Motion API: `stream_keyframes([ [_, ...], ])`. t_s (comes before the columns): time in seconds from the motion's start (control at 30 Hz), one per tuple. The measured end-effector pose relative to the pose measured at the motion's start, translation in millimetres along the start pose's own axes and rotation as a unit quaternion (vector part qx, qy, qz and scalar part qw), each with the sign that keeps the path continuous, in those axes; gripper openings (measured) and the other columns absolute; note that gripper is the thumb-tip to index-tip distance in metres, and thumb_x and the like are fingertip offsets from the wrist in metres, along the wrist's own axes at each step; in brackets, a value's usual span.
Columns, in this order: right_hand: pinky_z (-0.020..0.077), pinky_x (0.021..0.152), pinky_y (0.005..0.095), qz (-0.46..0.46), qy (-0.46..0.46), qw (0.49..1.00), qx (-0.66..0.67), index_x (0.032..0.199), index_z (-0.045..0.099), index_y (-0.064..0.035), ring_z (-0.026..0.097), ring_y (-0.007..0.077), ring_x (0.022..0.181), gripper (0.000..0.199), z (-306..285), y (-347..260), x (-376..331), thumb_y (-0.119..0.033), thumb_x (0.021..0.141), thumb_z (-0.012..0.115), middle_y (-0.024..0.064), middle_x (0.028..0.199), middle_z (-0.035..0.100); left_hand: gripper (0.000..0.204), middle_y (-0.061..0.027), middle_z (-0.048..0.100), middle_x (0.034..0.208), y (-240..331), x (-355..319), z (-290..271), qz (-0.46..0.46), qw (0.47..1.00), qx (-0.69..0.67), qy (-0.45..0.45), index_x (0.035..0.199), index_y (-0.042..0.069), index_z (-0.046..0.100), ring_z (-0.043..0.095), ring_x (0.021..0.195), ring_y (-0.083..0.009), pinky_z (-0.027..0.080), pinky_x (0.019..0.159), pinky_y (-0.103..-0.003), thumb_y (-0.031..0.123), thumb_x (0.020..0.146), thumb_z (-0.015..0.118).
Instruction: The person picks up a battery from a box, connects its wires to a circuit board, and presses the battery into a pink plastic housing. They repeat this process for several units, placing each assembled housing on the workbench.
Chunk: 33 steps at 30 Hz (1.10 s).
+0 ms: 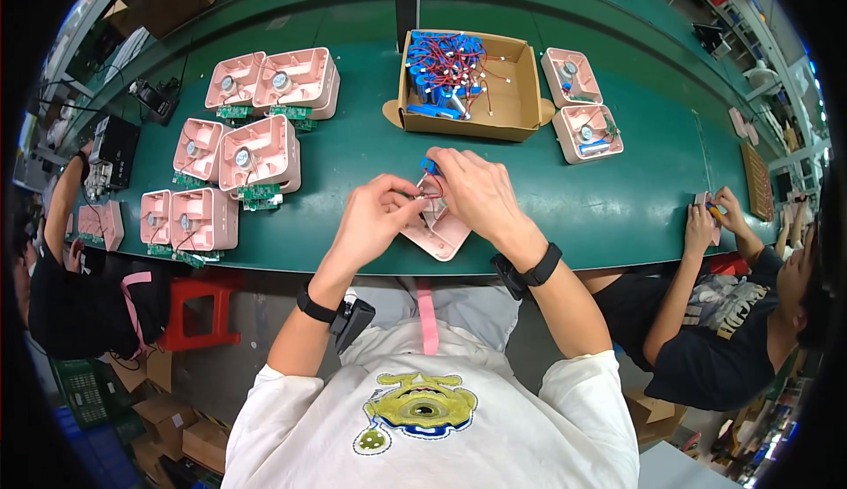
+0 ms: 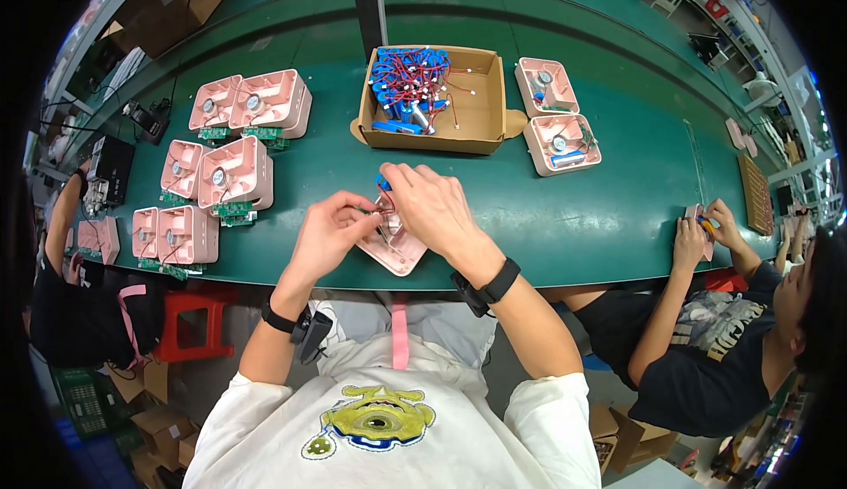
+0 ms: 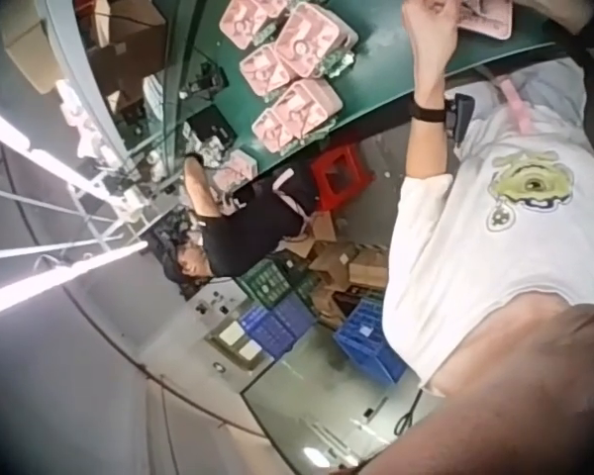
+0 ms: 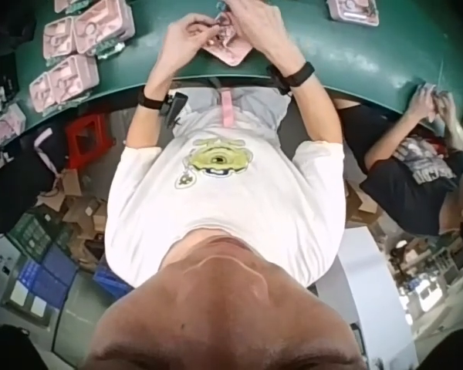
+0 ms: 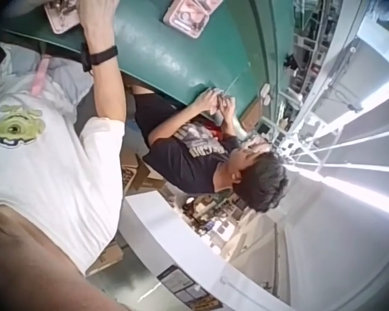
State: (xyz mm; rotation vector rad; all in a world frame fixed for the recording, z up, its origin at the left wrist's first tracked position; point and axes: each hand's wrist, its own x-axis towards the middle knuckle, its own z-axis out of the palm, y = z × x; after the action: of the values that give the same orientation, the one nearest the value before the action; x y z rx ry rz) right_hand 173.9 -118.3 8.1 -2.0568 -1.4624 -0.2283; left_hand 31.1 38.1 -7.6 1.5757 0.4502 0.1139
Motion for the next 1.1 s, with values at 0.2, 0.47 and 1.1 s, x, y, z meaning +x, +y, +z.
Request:
stream_keyframes([
  [0.2, 0.0564, 0.059, 0.0431, 0.072, 0.027, 0.994, -0.072, 0.117, 0.064, -0.0068, 0.072, 0.0277, 0.077, 0.031, 0.1, -14.4, -8.6, -0.018, 0.092, 0.078, 0.0089, 0.090, 0.072, 0.019, -0.0053, 0.075, 0.090, 8.6, 10.7, -5.5, -0.002, 1.000, 0.005, 0.027, 0.114, -0.003, 0.069, 0.068, 0.075, -0.0108, 0.055, 0.065, -0.027, 0.006, 0.098, 0.073],
  [0.47, 0.0554, 0.056, 0.0409, 0.091, 0.065, 0.988, -0.110, 0.116, 0.063, -0.0052, 0.071, 0.0269, 0.072, 0.033, 7.3, -19.9, -17.0, -0.021, 0.091, 0.080, 0.0089, 0.082, 0.071, 0.026, -0.0086, 0.075, 0.103, 21.9, -6.7, -3.0, 0.172, 0.957, 0.233, 0.007, 0.117, -0.003, 0.069, 0.065, 0.077, -0.0150, 0.054, 0.070, -0.030, 0.000, 0.092, 0.074],
  [1.1, 0.0553, 0.058, 0.0390, -0.038, -0.079, 0.993, -0.080, 0.125, 0.071, -0.0127, 0.071, 0.0250, 0.073, 0.033, -2.2, -13.5, -12.5, -0.015, 0.092, 0.073, 0.0071, 0.097, 0.062, 0.027, -0.0182, 0.062, 0.107, -11.6, -12.5, 21.0, 0.292, 0.847, 0.406, 0.182, 0.114, -0.003, 0.066, 0.057, 0.098, -0.0377, 0.048, 0.086, -0.049, -0.006, 0.087, 0.066],
])
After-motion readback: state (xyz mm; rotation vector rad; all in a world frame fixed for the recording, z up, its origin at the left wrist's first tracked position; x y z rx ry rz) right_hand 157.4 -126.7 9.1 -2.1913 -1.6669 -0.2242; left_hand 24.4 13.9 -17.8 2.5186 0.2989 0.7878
